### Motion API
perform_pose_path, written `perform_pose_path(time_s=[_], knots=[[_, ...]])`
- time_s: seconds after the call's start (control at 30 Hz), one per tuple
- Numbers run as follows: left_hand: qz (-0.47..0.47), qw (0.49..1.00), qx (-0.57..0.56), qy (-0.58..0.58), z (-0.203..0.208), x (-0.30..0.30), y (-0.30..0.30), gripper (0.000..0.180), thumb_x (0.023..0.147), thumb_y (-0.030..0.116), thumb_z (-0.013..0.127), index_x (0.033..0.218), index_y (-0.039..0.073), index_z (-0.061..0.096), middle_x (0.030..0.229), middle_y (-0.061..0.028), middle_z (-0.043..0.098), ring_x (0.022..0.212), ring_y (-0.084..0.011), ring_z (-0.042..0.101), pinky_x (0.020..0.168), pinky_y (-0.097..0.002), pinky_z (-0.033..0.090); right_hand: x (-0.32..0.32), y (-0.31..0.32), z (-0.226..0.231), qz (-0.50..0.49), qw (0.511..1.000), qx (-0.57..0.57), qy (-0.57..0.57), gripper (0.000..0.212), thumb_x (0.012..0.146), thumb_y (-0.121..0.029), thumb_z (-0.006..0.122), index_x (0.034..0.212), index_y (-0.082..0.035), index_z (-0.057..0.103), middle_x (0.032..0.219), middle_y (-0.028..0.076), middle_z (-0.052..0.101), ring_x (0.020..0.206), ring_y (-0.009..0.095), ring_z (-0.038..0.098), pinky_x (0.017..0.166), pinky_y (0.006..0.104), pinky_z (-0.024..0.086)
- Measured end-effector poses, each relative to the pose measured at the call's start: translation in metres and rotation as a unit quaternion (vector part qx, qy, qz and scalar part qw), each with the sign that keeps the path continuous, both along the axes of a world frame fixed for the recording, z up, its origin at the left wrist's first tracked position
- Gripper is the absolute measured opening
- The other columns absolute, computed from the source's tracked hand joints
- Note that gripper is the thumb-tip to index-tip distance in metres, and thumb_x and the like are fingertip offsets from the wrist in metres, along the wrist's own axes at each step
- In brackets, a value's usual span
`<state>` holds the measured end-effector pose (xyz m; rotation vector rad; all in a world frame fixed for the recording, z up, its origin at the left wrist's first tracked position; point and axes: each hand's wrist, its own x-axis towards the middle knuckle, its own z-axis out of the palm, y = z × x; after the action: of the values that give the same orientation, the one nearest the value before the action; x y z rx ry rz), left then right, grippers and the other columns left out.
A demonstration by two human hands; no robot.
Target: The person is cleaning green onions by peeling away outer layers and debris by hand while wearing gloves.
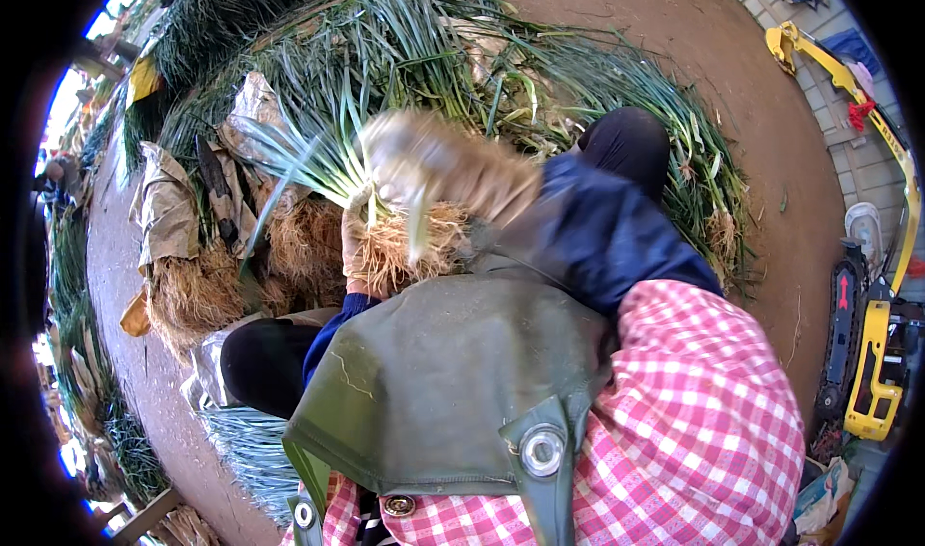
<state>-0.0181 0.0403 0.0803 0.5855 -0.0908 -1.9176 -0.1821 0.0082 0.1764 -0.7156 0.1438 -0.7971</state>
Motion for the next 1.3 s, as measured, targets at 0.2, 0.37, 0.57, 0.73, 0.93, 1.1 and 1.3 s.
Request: perform_pose_path(time_s=[0.2, 0.37, 0.57, 0.73, 0.93, 1.1, 1.3], knots=[[0.005, 0.998, -0.032, 0.049, -0.006, 0.012, 0.002, 0.032, 0.085, 0.014, 0.056, 0.112, -0.004, 0.056, 0.086, -0.0113, 0.062, 0.075, -0.021, 0.06, 0.079, -0.0429, 0.054, -0.226, -0.061, 0.045, -0.144, 0.389, -0.145, 0.898, 0.028, 0.086, -0.03, 0.056, 0.096, -0.005, 0.06, 0.072, 0.009, 0.062, 0.064, 0.019, 0.062, 0.053, 0.0321, 0.049], [-0.005, 1.0, 0.006, 0.015, -0.009, 0.002, -0.001, 0.034, 0.088, 0.017, 0.055, 0.118, 0.0, 0.054, 0.08, -0.0067, 0.059, 0.073, -0.0227, 0.061, 0.081, -0.0399, 0.054, -0.2, -0.048, 0.008, -0.159, 0.298, -0.255, 0.906, 0.048, 0.083, -0.035, 0.058, 0.117, 0.0, 0.056, 0.112, 0.018, 0.062, 0.104, 0.03, 0.06, 0.092, 0.0355, 0.046], [-0.068, 0.997, 0.015, -0.022, -0.004, -0.004, 0.006, 0.029, 0.084, 0.011, 0.058, 0.11, -0.002, 0.057, 0.081, -0.0111, 0.064, 0.067, -0.023, 0.063, 0.069, -0.0375, 0.056, -0.021, -0.04, -0.081, 0.06, 0.932, 0.029, 0.356, 0.045, 0.092, -0.04, 0.054, 0.113, 0.0, 0.055, 0.103, 0.016, 0.062, 0.097, 0.025, 0.061, 0.082, 0.0322, 0.051], [-0.16, 0.984, -0.031, -0.068, 0.008, 0.016, 0.019, 0.028, 0.086, 0.017, 0.059, 0.107, -0.002, 0.057, 0.078, -0.0119, 0.064, 0.063, -0.0232, 0.062, 0.06, -0.0379, 0.054, 0.05, -0.027, -0.097, 0.186, 0.974, 0.131, -0.021, 0.065, 0.088, -0.043, 0.059, 0.13, 0.003, 0.039, 0.13, 0.025, 0.046, 0.119, 0.032, 0.051, 0.1, 0.043, 0.043], [-0.245, 0.964, -0.043, -0.09, 0.068, 0.02, 0.022, 0.043, 0.085, 0.024, 0.06, 0.114, -0.006, 0.052, 0.087, -0.0184, 0.064, 0.069, -0.0245, 0.065, 0.059, -0.0349, 0.056, 0.054, -0.025, -0.049, 0.114, 0.98, 0.108, -0.127, 0.067, 0.085, -0.04, 0.064, 0.128, 0.003, 0.038, 0.115, 0.014, 0.05, 0.107, 0.024, 0.055, 0.095, 0.0364, 0.048], [-0.214, 0.926, -0.214, -0.225, 0.107, 0.03, 0.027, 0.044, 0.09, 0.008, 0.052, 0.133, 0.0, 0.04, 0.116, -0.015, 0.057, 0.091, -0.0215, 0.062, 0.077, -0.0339, 0.055, 0.035, -0.045, 0.014, 0.012, 0.979, 0.033, -0.201, 0.067, 0.085, -0.032, 0.063, 0.131, 0.009, 0.037, 0.092, 0.006, 0.059, 0.081, 0.017, 0.063, 0.072, 0.0265, 0.056], [-0.111, 0.898, -0.208, -0.372, 0.177, 0.015, 0.05, 0.032, 0.089, 0.002, 0.051, 0.121, -0.001, 0.05, 0.093, -0.0045, 0.059, 0.081, -0.0138, 0.059, 0.065, -0.0236, 0.05, 0.003, -0.075, 0.064, -0.133, 0.954, -0.115, -0.242, 0.048, 0.085, -0.022, 0.061, 0.117, 0.008, 0.042, 0.083, 0.007, 0.06, 0.071, 0.017, 0.062, 0.067, 0.027, 0.055]])
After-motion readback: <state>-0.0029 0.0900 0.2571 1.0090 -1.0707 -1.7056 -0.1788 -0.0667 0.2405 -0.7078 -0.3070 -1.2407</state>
